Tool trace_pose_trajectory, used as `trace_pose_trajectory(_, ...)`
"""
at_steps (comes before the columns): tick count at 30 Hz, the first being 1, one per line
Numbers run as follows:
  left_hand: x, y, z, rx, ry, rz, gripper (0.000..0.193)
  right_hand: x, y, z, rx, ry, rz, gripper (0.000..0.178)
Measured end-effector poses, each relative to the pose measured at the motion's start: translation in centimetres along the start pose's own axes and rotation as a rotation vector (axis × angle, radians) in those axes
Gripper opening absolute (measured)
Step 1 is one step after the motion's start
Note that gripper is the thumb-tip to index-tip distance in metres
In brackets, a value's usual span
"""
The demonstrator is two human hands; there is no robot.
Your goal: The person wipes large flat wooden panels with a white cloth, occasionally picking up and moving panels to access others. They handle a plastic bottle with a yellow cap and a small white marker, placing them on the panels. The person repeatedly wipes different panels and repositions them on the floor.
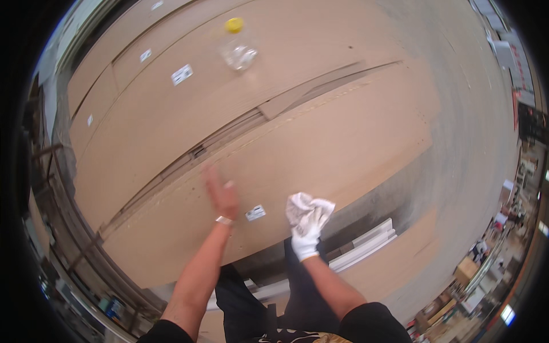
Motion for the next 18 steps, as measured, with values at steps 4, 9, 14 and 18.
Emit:
trace_pose_trajectory(4,-22.0,-18.2,-18.0,0.003,-0.689,0.489,0.063,-7.5,-4.4,15.2,0.139,-0.532,-0.088,0.073)
trace_pose_trajectory(9,-30.3,-23.8,-28.2,0.203,-0.641,0.758,0.061,-17.0,3.1,23.2,-0.026,-0.344,-0.033,0.076)
trace_pose_trajectory(14,-28.9,-22.4,-28.2,0.311,-0.6,0.691,0.064,-26.7,19.7,-2.9,-0.242,-1.138,-0.565,0.061)
trace_pose_trajectory(18,-27.1,-23.8,-26.4,0.367,-0.524,0.73,0.067,-29.7,21.1,-5.0,-0.616,-1.334,-0.511,0.049)
Point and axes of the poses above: each hand's wrist, its own z-axis towards the middle knuckle, its own y-axis out of the palm, x = y × z, the point moved 5 cm from there along z, towards the middle knuckle, and after that the axes turned 8 degrees about y, right-handed, at the moved point
